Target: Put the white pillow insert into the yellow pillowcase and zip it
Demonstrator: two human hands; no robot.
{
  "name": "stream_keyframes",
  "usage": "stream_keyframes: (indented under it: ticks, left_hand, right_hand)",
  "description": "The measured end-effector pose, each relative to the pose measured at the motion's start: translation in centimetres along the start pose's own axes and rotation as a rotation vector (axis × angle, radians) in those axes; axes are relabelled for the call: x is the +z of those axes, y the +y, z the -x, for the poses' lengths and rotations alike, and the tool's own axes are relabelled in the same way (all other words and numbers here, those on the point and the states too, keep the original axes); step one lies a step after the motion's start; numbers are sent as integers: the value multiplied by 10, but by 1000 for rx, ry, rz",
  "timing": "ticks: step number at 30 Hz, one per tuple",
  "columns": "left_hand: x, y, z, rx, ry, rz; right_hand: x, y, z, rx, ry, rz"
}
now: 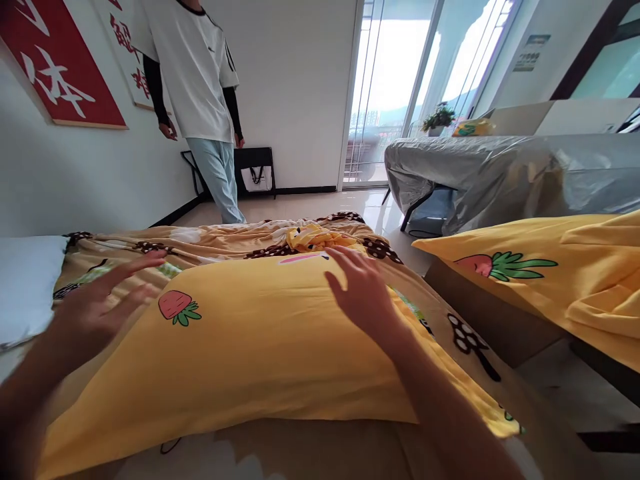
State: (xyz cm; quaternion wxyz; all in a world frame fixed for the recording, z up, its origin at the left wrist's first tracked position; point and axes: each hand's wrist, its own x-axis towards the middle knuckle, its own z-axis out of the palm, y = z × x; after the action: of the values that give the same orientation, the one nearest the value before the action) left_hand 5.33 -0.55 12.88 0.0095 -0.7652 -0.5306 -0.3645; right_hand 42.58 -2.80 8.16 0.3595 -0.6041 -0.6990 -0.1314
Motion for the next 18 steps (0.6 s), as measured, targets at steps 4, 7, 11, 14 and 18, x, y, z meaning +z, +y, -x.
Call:
stream_keyframes:
  ticks: [4,7,11,14,18]
  left_hand:
    - [92,10,-15,71,-152,49]
    - [148,-19,12,-73,-165,30]
    - [157,-57,48,-8,-24,-12]
    - [138,-73,60,-20,-42,-148]
    - [112,-98,86,-189,23,-239]
  right_hand:
    - [74,-50,11,75,-328,28]
    - [111,-49,42,106,-381,24]
    - [116,-39,52,78,-321,33]
    - [105,-22,43,141,-343,106]
    - [83,28,48,346,-365,288]
